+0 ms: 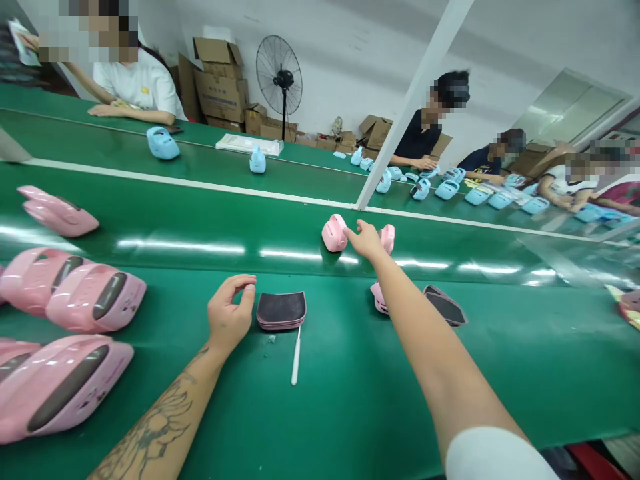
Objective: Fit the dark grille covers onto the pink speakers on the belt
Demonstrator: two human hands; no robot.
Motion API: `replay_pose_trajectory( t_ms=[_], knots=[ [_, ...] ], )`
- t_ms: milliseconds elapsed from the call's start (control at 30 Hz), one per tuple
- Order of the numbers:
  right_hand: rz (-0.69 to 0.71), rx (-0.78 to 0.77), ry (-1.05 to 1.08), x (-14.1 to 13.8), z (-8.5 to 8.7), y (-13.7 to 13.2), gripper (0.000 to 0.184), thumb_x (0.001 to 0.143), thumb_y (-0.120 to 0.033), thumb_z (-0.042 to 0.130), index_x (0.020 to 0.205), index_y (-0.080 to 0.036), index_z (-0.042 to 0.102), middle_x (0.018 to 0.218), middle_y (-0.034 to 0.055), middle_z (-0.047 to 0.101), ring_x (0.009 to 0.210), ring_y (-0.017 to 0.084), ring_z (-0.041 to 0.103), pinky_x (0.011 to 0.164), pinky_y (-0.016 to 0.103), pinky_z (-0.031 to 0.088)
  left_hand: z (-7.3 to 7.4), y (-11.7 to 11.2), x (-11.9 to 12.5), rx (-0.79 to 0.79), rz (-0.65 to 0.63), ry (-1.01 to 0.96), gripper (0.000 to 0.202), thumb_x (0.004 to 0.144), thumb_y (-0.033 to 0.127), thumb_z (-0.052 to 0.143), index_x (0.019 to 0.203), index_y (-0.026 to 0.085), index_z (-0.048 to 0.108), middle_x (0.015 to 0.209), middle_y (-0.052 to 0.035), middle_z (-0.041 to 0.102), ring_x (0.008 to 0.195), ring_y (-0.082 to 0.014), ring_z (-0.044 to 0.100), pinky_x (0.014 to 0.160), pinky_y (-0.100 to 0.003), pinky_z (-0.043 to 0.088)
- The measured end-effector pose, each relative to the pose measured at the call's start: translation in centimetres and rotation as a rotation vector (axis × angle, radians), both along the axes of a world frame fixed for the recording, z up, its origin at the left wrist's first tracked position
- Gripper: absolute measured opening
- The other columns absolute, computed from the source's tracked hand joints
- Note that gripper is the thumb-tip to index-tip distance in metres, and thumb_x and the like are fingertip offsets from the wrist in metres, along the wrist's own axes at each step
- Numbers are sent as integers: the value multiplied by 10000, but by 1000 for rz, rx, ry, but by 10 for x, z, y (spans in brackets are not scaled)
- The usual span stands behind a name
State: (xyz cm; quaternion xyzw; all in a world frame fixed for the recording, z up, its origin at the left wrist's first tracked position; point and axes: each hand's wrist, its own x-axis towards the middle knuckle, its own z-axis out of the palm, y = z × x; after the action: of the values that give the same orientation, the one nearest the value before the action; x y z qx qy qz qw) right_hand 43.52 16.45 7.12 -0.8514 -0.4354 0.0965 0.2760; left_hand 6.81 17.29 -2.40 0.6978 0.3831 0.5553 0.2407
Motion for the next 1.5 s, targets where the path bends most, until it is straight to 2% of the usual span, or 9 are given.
replay_pose_trajectory(
  t_ms=[200,333,467,567,667,767,967,1267,1500],
  knots=[
    [28,49,106,-57,31,37,371,1047,-421,709,1332,-186,677,1331,98,711,1123,243,728,963,464,641,10,-9,-6,64,10,69,289,958,318,675,1218,197,711,1207,-136,768,1172,-313,741,1106,-543,581],
    [154,151,88,-113,63,-8,379,1031,-485,666,858,-153,723,854,34,698,811,184,663,743,328,543,23,-21,-1,16,-106,98,921,843,461,863,1626,245,430,1631,-202,540,1508,-398,553,1263,-602,456],
    [442,252,229,-180,79,-59,502,939,-643,702,698,-207,643,685,-28,567,648,124,528,590,265,392,46,-31,-6,5,-150,128,1410,602,506,1042,1730,288,224,1769,-217,324,1633,-499,342,1305,-692,353],
    [666,232,532,-197,67,-73,583,954,-781,588,890,-219,727,753,-7,646,648,144,596,588,281,455,57,-32,-20,29,-89,76,1285,603,499,1035,1680,258,377,1658,-189,491,1545,-478,477,1278,-624,426],
    [497,174,456,-178,39,-75,538,1011,-734,500,1040,-253,740,926,31,756,728,180,680,645,310,506,52,-29,-32,-177,-154,-231,1095,648,678,950,1560,232,542,1557,-165,609,1432,-449,599,1177,-549,542],
    [341,83,298,-153,6,-81,342,942,-566,678,804,-253,694,796,46,736,728,215,649,640,321,447,38,-27,-35,-376,-296,-494,875,843,830,664,1456,208,615,1421,-179,711,1268,-405,724,969,-504,661],
    [278,-77,228,-149,-39,-97,257,892,-499,709,774,-270,697,767,36,764,692,230,659,628,332,416,26,-32,-30,-616,-445,-640,670,968,668,604,1454,207,603,1435,-156,726,1290,-401,727,928,-517,697],
    [188,38,255,-167,-40,-97,180,902,-424,637,807,-272,656,810,32,763,771,238,695,686,337,476,27,-32,-32,-664,-472,-622,715,988,697,545,1504,204,573,1371,-154,760,1181,-394,777,876,-501,700],
    [112,153,377,-178,-30,-109,173,904,-421,635,842,-259,630,728,1,697,648,203,643,607,325,470,52,-43,-29,-598,-407,-758,756,845,779,681,1384,247,693,1358,-129,769,1329,-436,692,974,-563,662]
  ],
)
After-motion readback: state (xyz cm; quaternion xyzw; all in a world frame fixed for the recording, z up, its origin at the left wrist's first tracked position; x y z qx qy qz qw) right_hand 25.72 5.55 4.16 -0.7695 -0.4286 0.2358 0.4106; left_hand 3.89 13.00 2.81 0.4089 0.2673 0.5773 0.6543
